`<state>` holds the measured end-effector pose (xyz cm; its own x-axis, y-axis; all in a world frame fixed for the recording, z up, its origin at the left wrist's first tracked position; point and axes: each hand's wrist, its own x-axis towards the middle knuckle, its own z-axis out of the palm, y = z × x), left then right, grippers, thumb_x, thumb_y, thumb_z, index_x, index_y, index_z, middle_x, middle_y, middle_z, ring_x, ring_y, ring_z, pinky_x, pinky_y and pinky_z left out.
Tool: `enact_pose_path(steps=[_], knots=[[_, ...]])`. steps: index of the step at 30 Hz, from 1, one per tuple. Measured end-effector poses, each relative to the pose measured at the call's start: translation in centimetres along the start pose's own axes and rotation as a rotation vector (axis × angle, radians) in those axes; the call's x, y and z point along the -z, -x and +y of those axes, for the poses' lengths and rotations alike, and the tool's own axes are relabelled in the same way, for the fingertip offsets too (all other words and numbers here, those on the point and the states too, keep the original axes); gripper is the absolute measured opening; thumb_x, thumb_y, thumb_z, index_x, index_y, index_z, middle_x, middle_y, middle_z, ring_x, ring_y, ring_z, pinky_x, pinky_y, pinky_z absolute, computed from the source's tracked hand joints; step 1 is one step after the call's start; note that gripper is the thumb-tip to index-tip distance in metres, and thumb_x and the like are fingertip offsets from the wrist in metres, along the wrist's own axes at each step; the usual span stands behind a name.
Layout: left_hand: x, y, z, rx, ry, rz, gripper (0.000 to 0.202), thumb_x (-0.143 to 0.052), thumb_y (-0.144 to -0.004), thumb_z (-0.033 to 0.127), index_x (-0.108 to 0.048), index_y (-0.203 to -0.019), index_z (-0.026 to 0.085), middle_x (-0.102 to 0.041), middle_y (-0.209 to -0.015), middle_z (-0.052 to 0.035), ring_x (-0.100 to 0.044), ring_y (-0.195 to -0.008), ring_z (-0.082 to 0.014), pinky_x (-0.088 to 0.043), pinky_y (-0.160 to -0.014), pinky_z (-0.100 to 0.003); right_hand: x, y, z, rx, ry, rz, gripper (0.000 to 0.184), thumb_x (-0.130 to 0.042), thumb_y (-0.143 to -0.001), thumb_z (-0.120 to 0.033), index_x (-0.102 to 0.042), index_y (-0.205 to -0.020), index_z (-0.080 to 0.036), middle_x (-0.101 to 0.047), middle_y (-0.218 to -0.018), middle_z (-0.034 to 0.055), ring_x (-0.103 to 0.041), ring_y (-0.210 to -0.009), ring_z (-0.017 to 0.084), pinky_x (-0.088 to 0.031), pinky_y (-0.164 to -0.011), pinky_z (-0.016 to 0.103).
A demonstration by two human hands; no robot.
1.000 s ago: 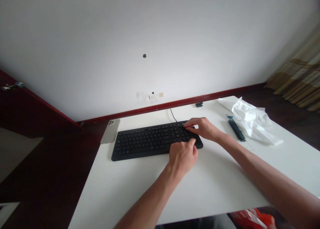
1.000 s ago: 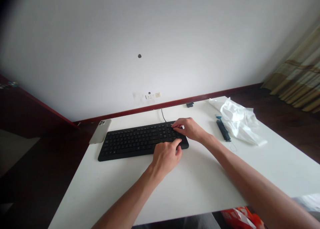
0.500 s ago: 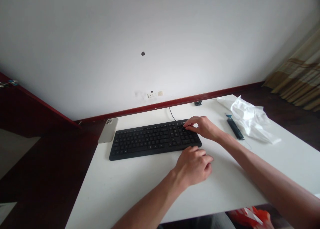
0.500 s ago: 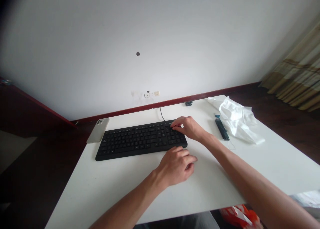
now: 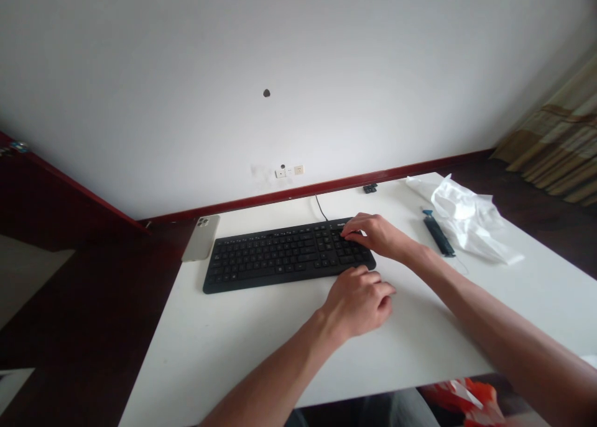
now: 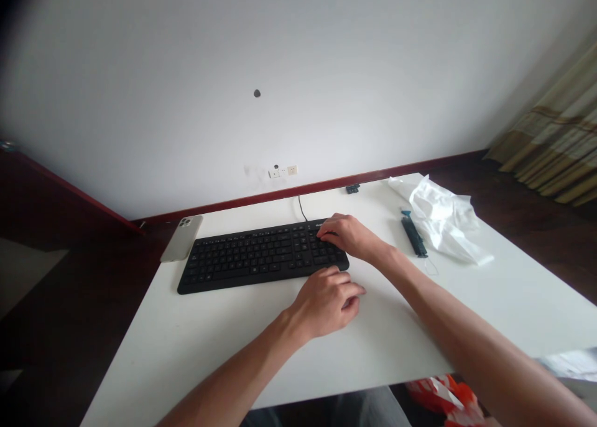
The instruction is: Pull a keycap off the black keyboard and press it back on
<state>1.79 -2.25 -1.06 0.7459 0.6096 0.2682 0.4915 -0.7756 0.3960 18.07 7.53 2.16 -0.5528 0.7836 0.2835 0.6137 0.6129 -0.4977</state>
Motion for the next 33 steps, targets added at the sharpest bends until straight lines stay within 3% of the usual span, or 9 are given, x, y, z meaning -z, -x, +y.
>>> enact_pose_path(steps=[7, 14, 25, 28, 33], knots=[[0.0, 0.0, -0.1, -0.001, 0.017, 0.016, 0.024, -0.061, -0.096, 0.022, -0.078, -0.112, 0.022, -0.078, -0.098, -0.0021, -0.065, -0.087, -0.0200, -0.056, -0.090, -0.035, 0.3, 0.1, -1.8, 0.059, 0.125, -0.069, 0.026, -0.050, -0.100, -0.014, -0.073, -0.088, -0.020, -0.074, -0.090, 0.0071, -0.064, -0.089, 0.023, -0.053, -0.077, 0.035], [-0.1, 0.0, -0.2, 0.015, 0.049, 0.015, 0.027, -0.062, -0.094, 0.022, -0.078, -0.115, 0.023, -0.078, -0.101, -0.0011, -0.066, -0.089, -0.0200, -0.056, -0.090, -0.034, 0.1, 0.2, -3.5, -0.073, 0.368, -0.128, 0.024, -0.051, -0.093, -0.005, -0.068, -0.082, -0.019, -0.070, -0.087, 0.0058, -0.061, -0.082, 0.021, -0.040, -0.062, 0.031], [-0.3, 0.1, -0.4, 0.016, 0.071, 0.025, 0.026, -0.062, -0.094, 0.022, -0.080, -0.112, 0.023, -0.079, -0.099, -0.0007, -0.067, -0.087, -0.0199, -0.057, -0.087, -0.033, -0.5, -0.6, -3.7, -0.146, 0.407, -0.174, 0.032, -0.050, -0.081, 0.001, -0.074, -0.087, -0.019, -0.072, -0.087, 0.0042, -0.060, -0.070, 0.017, -0.036, -0.059, 0.031], [-0.4, 0.0, -0.6, -0.003, 0.086, 0.035, 0.024, -0.062, -0.093, 0.020, -0.080, -0.109, 0.022, -0.079, -0.096, -0.0007, -0.066, -0.085, -0.0187, -0.056, -0.091, -0.032, -1.4, -0.4, -2.8, -0.094, 0.388, -0.126, 0.033, -0.049, -0.077, 0.004, -0.073, -0.084, -0.018, -0.071, -0.086, 0.0062, -0.062, -0.080, 0.020, -0.041, -0.067, 0.031], [0.5, -0.2, -0.5, 0.033, 0.021, 0.124, 0.023, -0.059, -0.096, 0.020, -0.077, -0.109, 0.022, -0.074, -0.092, -0.0032, -0.064, -0.089, -0.0202, -0.056, -0.089, -0.033, -2.6, 0.2, 0.1, -0.076, 0.123, 0.108, 0.035, -0.047, -0.083, -0.001, -0.076, -0.082, -0.021, -0.074, -0.088, 0.0049, -0.064, -0.088, 0.021, -0.049, -0.078, 0.031]])
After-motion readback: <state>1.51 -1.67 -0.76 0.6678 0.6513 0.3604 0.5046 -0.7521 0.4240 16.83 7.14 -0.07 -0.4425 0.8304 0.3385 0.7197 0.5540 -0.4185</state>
